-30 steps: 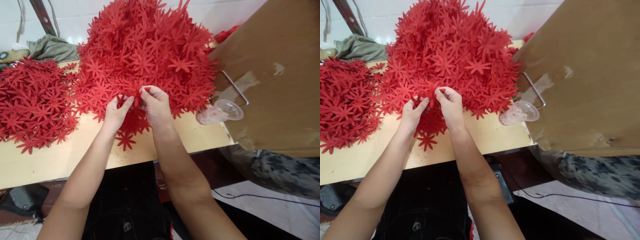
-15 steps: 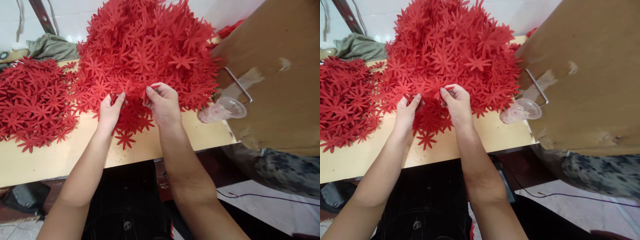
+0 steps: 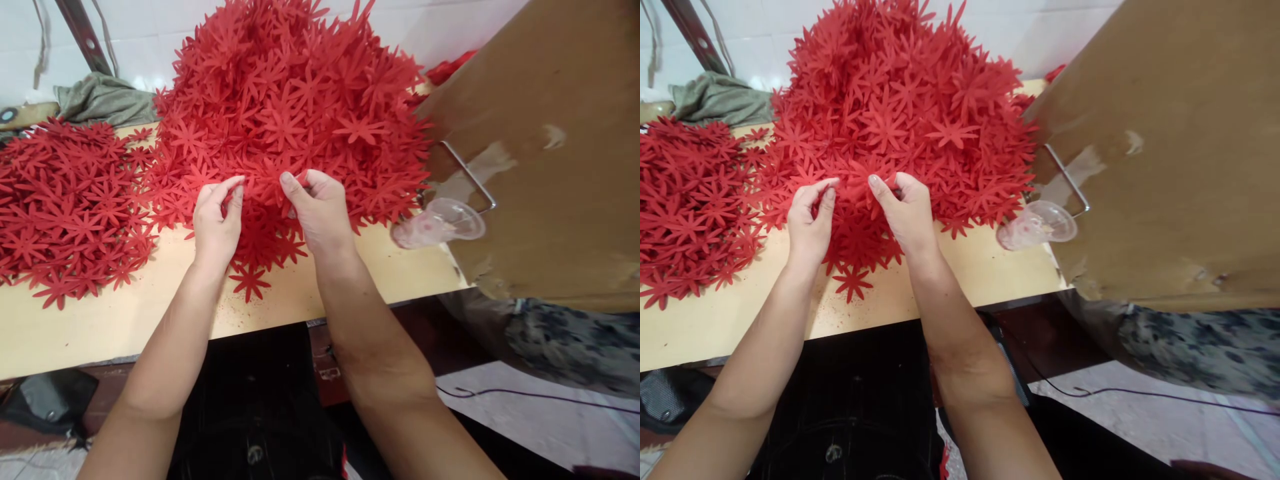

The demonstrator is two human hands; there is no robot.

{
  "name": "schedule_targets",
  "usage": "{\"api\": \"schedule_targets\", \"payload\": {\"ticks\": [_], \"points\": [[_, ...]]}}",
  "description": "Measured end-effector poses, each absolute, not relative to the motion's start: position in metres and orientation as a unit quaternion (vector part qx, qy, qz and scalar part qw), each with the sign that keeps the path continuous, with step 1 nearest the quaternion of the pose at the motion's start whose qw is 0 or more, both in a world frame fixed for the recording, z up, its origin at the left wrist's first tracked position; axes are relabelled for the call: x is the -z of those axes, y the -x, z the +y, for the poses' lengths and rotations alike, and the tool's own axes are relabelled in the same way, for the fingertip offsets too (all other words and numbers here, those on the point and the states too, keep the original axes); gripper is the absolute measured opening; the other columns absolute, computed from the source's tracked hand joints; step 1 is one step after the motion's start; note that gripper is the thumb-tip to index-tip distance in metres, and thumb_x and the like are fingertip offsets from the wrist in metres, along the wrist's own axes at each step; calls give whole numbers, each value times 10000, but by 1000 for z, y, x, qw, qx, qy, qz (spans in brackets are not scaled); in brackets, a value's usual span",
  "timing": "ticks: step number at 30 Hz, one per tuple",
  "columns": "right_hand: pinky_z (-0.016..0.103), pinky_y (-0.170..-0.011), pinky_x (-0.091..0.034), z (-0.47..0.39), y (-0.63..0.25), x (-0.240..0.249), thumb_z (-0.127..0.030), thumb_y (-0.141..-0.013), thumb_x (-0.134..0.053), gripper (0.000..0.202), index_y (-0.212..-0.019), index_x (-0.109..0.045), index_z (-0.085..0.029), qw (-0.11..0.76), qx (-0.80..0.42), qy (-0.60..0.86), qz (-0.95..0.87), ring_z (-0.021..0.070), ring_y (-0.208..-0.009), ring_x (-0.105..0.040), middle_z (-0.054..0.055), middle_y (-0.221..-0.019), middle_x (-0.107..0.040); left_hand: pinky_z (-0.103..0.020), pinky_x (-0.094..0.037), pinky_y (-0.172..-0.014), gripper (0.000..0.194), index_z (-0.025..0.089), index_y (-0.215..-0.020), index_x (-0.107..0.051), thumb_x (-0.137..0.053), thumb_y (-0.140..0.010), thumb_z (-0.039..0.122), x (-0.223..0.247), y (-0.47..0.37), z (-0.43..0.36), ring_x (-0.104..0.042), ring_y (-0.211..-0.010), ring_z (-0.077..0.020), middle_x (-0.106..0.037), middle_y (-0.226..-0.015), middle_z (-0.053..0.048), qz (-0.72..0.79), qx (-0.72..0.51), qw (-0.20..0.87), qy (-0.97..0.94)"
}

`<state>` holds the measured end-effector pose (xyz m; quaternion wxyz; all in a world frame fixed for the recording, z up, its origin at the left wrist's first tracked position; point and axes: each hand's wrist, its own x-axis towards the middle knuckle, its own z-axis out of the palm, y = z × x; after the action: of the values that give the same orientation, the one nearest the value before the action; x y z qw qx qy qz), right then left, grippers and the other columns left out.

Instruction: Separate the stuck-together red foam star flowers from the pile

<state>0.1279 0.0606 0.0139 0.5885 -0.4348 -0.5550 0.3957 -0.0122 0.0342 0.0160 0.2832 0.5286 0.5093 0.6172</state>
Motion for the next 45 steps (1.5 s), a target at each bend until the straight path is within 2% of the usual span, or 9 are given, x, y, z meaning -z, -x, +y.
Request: {"api": "schedule_targets", "payload": {"ticks": [4,12,15,19,23,28,34,40,45], "points": [[231,-499,-377,57,-122,-20,-638,-668,-643,467,-593,-479,-208,551,-412,427,-586,68,-523,-401,-50,-527,-397,-264,-423,-903,184,207,-826,-717,-689,-745,369,-17,10,36,-555,-913,-142,-622,-881,-29,513,-594,304,-540],[221,-473,-315,58,-128,-14,-653,-692,-612,474,-631,-482,-201,503,-443,396,-628,58,-501,-355,-52,-549,-402,-185,-415,-612,166,175,-715,-602,-713,-725,297,-14,7,41,-500,-587,-53,-566,-646,51,468,-638,490,-365],[223,-494,-367,67,-137,-5,-648,-727,-581,449,-688,-512,-205,519,-407,414,-628,66,-513,-401,-44,-581,-451,-173,-368,-508,214,182,-719,-570,-734,-702,318,-18,8,41,-457,-510,-40,-538,-608,65,473,-643,513,-316],[317,-704,-509,76,-146,2,-602,-742,-603,465,-1024,-595,-233,532,-268,449,-666,153,-833,-589,52,-995,-606,-169,-451,-632,214,191,-801,-599,-745,-691,301,-18,8,41,-580,-677,-57,-619,-736,43,475,-656,469,-351],[443,-937,-460,64,-139,-7,-508,-814,-572,416,-1137,-596,-248,502,-119,476,-712,248,-1176,-507,98,-1226,-557,-188,-482,-651,250,200,-957,-635,-657,-774,368,-18,11,42,-625,-751,-89,-676,-890,-7,492,-645,479,-335],[440,-996,-411,44,-109,-22,-448,-848,-551,278,-1009,-641,-240,474,-124,438,-754,208,-1055,-557,58,-1037,-648,-215,-523,-690,275,199,-1043,-628,-506,-866,371,-19,18,42,-667,-798,-118,-704,-911,-22,463,-635,537,-307],[441,-986,-434,54,-98,-16,-548,-788,-588,427,-1046,-625,-209,485,-196,434,-734,216,-1061,-555,83,-1057,-619,-302,-546,-825,141,186,-918,-649,-529,-866,238,-20,15,40,-675,-970,-168,-718,-882,-26,433,-621,554,-346],[406,-902,-518,60,-102,-12,-623,-721,-612,522,-1047,-620,-215,501,-300,420,-694,196,-989,-598,81,-1092,-604,-285,-561,-745,144,155,-740,-649,-616,-814,274,-20,13,39,-681,-863,-157,-686,-732,-9,448,-626,522,-366],[321,-734,-560,63,-101,-15,-633,-696,-622,445,-862,-624,-220,518,-418,366,-651,135,-760,-626,8,-851,-651,-224,-521,-619,294,155,-670,-592,-632,-794,419,-19,12,39,-667,-751,-142,-615,-619,2,476,-598,527,-371]]}}
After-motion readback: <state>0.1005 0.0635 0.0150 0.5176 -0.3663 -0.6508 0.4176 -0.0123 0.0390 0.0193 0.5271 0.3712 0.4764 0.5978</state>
